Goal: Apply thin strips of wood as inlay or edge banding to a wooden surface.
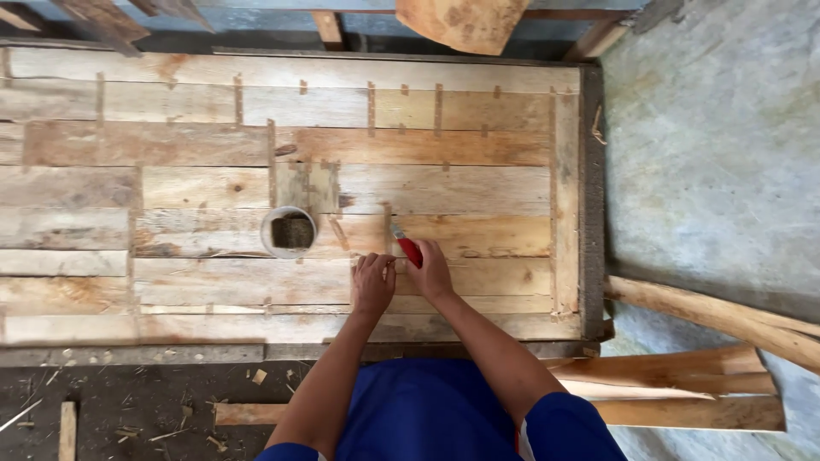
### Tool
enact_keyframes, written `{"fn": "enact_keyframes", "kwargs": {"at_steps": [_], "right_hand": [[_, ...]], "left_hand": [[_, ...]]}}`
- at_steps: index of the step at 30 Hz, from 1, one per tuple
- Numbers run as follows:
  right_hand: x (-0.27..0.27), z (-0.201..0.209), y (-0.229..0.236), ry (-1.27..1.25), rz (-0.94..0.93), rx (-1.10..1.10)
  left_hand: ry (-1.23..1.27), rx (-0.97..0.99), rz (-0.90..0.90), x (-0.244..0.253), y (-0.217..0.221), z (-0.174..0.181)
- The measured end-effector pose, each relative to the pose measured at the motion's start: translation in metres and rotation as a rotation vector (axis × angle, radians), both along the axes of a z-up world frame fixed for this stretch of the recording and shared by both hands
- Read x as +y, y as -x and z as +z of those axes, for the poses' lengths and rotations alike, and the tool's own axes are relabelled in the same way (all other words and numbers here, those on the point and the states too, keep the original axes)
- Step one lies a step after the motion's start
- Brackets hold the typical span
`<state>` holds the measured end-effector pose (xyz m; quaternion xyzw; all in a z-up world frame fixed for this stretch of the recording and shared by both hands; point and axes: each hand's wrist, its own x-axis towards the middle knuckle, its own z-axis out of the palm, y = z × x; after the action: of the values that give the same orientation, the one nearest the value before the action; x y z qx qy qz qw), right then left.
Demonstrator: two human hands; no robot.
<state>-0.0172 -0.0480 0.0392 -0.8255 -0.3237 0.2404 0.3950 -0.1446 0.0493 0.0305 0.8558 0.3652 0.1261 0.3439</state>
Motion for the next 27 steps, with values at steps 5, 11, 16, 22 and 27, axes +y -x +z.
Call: {"fn": "enact_keyframes", "kwargs": {"at_steps": [5, 11, 16, 22, 27], "right_hand": [[0.015, -0.005, 0.018, 0.058, 0.008, -0.037], [0.033, 0.02, 0.027, 0.145, -0.019, -0.266], [0.039, 0.025, 0.034, 0.099, 0.004, -0.414], [0.054, 0.031, 0.048, -0.021, 0.019, -0.162], [0.063, 0.033, 0.058, -0.063, 0.088, -0.057]], "left_hand": [[-0.01, -0.009, 0.053, 0.03, 0.03, 0.004], [0.082, -0.002, 0.152, 0.058, 0.048, 0.002], [0.176, 0.174, 0.143, 0.068, 0.049, -0.015], [0.181, 0.161, 0.19, 0.078, 0.042, -0.009], [0.207, 0.224, 0.212, 0.08, 0.027, -0.01]]}}
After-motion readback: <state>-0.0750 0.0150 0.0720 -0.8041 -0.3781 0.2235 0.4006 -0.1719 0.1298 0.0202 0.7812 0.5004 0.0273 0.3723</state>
